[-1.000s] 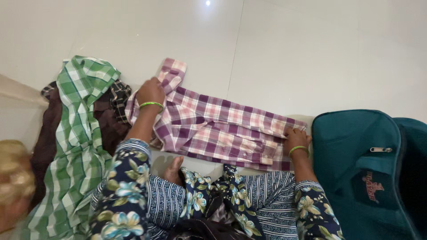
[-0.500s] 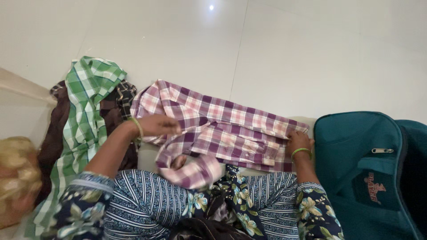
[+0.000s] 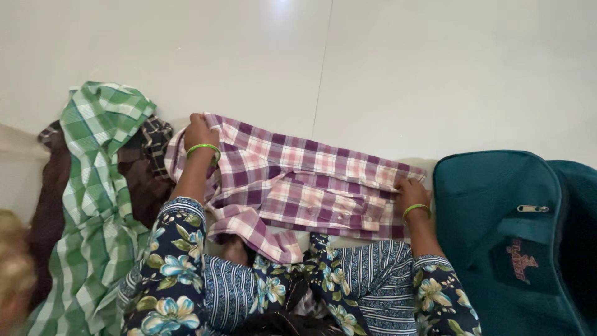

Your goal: The person folds a plaid shirt by smoothing the fabric, folding in the sleeves and sides, and then folding the body of the shirt into a square before placing it into a bag.

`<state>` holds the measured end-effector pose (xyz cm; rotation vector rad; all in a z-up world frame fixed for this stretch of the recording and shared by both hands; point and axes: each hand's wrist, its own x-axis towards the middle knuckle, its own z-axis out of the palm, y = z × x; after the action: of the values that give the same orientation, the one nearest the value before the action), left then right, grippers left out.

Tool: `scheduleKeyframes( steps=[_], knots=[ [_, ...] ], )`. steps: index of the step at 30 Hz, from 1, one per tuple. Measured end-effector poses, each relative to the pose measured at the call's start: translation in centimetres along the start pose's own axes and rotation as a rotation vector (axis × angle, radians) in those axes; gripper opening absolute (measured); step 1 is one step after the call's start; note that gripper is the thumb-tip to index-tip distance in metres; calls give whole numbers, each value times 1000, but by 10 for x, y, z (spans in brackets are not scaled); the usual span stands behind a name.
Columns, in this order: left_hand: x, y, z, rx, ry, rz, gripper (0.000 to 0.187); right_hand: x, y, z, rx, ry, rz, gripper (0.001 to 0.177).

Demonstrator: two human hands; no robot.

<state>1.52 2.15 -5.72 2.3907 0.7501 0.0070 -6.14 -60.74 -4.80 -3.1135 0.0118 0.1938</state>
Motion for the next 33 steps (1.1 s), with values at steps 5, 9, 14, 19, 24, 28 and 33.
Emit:
scheduleKeyframes(
  steps=[5, 9, 14, 19, 24, 28, 33],
  knots=[
    [-3, 18, -5, -44, 48, -54, 41, -2, -6, -16, -43, 31, 14, 28],
    [2, 23, -12, -45, 75, -5, 49, -10, -5, -33, 5, 189, -14, 18],
    [-4, 23, -16, -44, 85, 20, 50, -21, -9, -46, 69, 215, -54, 15],
    [-9, 26, -16, -7, 81, 15, 45, -21, -14, -43, 48, 4, -3, 22],
    [-22, 31, -18, 49, 138, 107, 36, -15, -1, -27, 77, -130, 51, 32],
    [-34, 33, -31, 221, 318, 309, 28, -15, 3, -20, 102, 5, 74, 26],
    [-40, 59, -12, -203, 75, 275, 21, 1, -75, -58, 216, 117, -13, 26]
  ],
)
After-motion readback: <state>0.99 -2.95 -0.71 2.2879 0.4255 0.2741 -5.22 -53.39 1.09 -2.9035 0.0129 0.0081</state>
